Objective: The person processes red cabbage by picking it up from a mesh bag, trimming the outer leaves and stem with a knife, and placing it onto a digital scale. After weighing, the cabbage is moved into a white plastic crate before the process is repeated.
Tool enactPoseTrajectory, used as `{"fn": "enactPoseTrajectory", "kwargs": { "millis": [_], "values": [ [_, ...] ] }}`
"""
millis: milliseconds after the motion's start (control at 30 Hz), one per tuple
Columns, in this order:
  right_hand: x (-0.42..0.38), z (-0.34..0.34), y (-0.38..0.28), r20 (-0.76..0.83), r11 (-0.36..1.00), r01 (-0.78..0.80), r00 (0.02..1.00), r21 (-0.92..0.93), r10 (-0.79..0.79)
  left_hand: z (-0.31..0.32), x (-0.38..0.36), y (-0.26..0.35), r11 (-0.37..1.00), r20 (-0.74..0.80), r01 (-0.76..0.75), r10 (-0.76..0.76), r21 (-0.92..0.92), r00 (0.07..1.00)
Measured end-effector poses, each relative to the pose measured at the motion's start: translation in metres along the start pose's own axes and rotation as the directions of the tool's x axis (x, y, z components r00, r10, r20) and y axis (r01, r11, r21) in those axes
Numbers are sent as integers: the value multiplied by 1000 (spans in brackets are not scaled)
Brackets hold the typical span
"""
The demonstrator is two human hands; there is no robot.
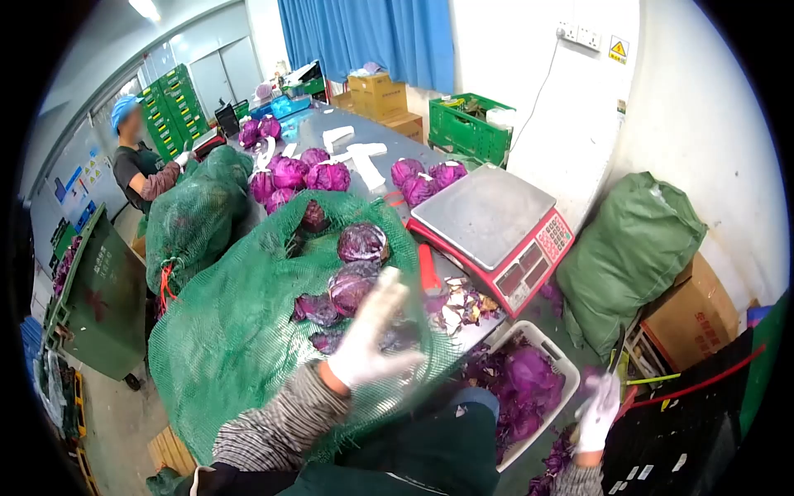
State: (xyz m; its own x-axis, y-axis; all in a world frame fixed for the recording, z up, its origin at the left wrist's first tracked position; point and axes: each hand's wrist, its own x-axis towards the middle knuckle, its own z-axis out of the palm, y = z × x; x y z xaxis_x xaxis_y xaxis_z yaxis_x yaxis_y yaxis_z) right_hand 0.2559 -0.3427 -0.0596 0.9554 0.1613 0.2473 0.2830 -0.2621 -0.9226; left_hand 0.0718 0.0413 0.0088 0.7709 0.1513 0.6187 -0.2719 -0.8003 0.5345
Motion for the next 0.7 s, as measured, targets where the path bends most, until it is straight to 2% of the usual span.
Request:
{"fn": "enactPoseTrajectory", "kwargs": {
  "millis": [33,100,167,233,333,367,400,433,500,533,567,633,667,700],
  "values": [
    [-17,4,-1,46,997,-59,997,52,57,-15,1,-21,991,-43,42,-37,126,998],
    [-53,20,-5,167,963,-217,968,163,189,-40,7,-48,925,-81,220,-205,310,975],
    [-91,60,-30,268,892,-319,934,320,238,-45,8,-85,823,-42,312,-333,475,942],
    [-123,94,-47,375,768,-470,870,435,320,-42,11,-95,652,116,400,-601,644,791],
    [-157,119,-52,640,680,-561,749,471,175,-39,-4,-120,747,106,473,-578,468,809],
    [-164,121,-49,721,645,-598,685,476,103,-44,-9,-125,784,78,495,-559,375,826],
    [-168,123,-40,811,651,-645,580,401,75,-47,-17,-129,812,39,514,-544,276,838],
    [-169,126,-42,881,536,-771,463,344,101,-47,-27,-134,805,-71,579,-575,131,815],
    [-170,124,-60,916,621,-767,351,160,197,-54,-39,-140,709,-151,641,-697,-295,701],
    [-168,121,-50,926,719,-649,378,249,21,-59,-46,-141,529,-24,587,-755,-613,655],
    [-162,117,-57,927,696,-675,374,243,39,-70,-50,-121,298,116,619,-835,-727,539],
    [-145,122,-44,895,759,-563,442,327,-58,-79,-68,-106,83,271,478,-733,-875,624],
    [-135,129,-56,853,703,-630,518,330,63,-83,-71,-91,5,342,481,-696,-877,631],
    [-119,133,-75,806,724,-569,591,391,30,-85,-69,-76,-79,384,453,-669,-888,637]
  ]
}}
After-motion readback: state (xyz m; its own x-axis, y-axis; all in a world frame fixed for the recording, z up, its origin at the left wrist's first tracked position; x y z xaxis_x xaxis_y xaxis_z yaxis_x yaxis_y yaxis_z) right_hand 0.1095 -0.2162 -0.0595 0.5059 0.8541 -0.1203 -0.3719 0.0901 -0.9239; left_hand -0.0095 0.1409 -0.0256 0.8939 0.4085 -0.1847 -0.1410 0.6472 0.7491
